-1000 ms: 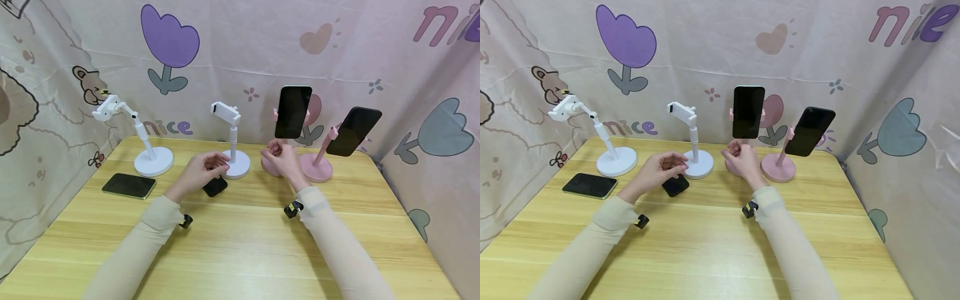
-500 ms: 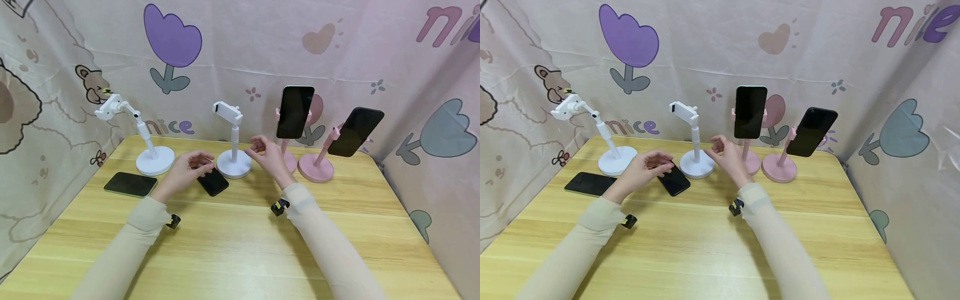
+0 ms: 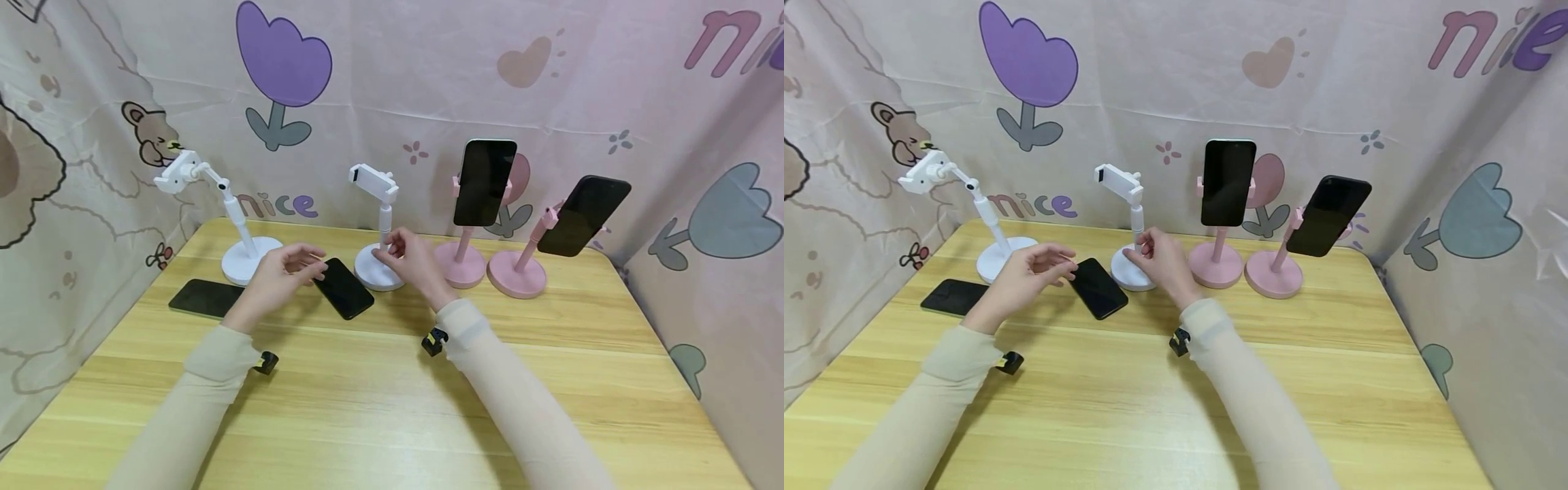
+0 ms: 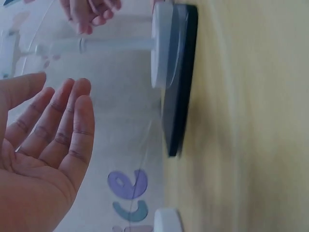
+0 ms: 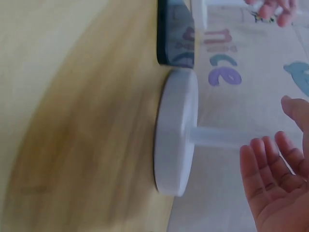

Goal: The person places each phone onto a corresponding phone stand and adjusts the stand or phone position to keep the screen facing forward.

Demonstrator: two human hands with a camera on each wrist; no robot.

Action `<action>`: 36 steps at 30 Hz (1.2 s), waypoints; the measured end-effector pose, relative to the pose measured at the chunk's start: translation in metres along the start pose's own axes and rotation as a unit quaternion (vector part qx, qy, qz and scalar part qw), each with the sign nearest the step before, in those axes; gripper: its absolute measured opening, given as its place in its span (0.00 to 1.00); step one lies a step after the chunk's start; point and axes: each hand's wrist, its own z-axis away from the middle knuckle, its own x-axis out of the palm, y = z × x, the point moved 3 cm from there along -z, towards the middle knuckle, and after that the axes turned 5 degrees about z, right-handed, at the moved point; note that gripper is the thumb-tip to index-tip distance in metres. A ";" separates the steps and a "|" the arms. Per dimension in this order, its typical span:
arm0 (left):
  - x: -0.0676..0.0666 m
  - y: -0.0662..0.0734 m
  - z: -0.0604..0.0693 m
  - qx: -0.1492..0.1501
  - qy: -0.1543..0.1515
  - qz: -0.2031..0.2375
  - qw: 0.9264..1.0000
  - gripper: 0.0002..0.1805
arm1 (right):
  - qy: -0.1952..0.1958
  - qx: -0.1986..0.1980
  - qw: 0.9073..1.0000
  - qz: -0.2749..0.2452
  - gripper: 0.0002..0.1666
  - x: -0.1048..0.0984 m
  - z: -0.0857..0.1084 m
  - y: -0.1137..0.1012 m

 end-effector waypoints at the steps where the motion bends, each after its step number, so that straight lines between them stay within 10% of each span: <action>1: -0.004 0.001 0.001 0.005 0.009 0.004 1.000 0.14 | -0.008 -0.009 1.000 0.004 0.24 0.004 0.001 -0.003; 14: -0.020 0.000 0.003 0.021 0.030 0.013 0.999 0.14 | -0.117 -0.042 0.984 0.128 0.37 0.063 0.006 -0.030; 21: -0.019 -0.001 0.002 0.020 0.025 0.012 0.999 0.14 | -0.114 -0.048 0.957 0.262 0.45 0.086 0.006 -0.038; 36: -0.018 0.000 0.002 0.010 0.024 0.014 1.000 0.13 | -0.130 -0.010 0.927 0.352 0.51 0.101 0.007 -0.049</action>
